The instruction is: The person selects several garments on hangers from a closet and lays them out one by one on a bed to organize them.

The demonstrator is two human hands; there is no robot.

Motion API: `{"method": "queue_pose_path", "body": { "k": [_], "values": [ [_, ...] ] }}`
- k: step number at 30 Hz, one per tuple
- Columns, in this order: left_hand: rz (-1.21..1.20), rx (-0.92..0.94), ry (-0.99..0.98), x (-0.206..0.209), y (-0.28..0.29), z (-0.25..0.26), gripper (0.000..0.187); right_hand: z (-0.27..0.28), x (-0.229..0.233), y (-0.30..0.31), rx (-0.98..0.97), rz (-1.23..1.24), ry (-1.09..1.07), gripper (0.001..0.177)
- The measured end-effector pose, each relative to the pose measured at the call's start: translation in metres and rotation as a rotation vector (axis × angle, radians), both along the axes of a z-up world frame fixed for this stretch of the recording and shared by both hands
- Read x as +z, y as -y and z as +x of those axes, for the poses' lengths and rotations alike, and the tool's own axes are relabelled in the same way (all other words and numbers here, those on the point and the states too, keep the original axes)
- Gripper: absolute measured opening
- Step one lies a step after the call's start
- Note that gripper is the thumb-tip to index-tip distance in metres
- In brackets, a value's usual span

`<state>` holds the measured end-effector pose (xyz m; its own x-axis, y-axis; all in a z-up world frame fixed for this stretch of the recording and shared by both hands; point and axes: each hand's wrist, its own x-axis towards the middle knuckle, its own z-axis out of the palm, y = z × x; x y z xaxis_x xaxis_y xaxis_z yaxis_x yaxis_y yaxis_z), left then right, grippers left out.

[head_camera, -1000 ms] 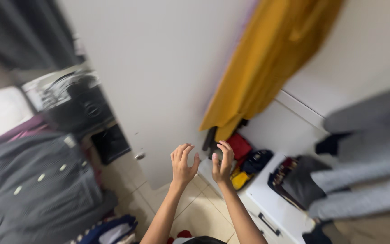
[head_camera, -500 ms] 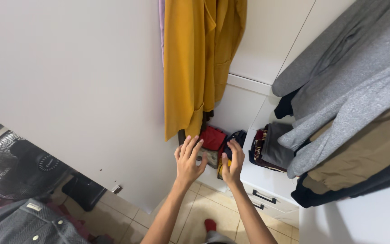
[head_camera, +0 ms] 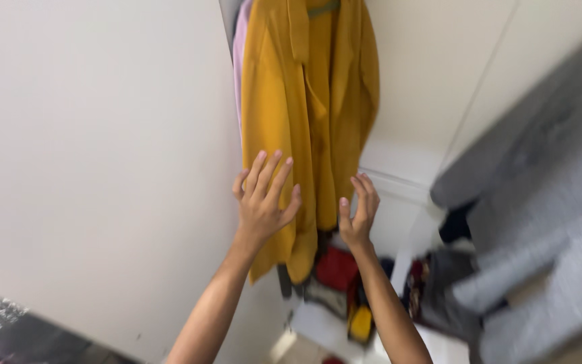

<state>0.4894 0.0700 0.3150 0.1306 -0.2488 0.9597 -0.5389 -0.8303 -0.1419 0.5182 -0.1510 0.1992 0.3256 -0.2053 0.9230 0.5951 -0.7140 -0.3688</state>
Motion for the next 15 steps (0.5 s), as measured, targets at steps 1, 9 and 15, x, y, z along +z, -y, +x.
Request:
{"method": "queue_pose_path", "body": {
  "k": [1, 9, 15],
  "values": [
    [0.008, 0.013, 0.021, 0.018, 0.005, 0.015, 0.051, 0.023, 0.013, 0.007, 0.010, 0.004, 0.029, 0.044],
    [0.036, 0.184, 0.106, 0.125, 0.031, 0.104, 0.050, 0.192, 0.101, 0.049, 0.102, 0.003, 0.055, 0.043],
    [0.011, 0.359, 0.241, 0.169, 0.053, 0.152, 0.049, 0.319, 0.182, 0.072, 0.270, 0.139, 0.082, 0.050]
  ]
}}
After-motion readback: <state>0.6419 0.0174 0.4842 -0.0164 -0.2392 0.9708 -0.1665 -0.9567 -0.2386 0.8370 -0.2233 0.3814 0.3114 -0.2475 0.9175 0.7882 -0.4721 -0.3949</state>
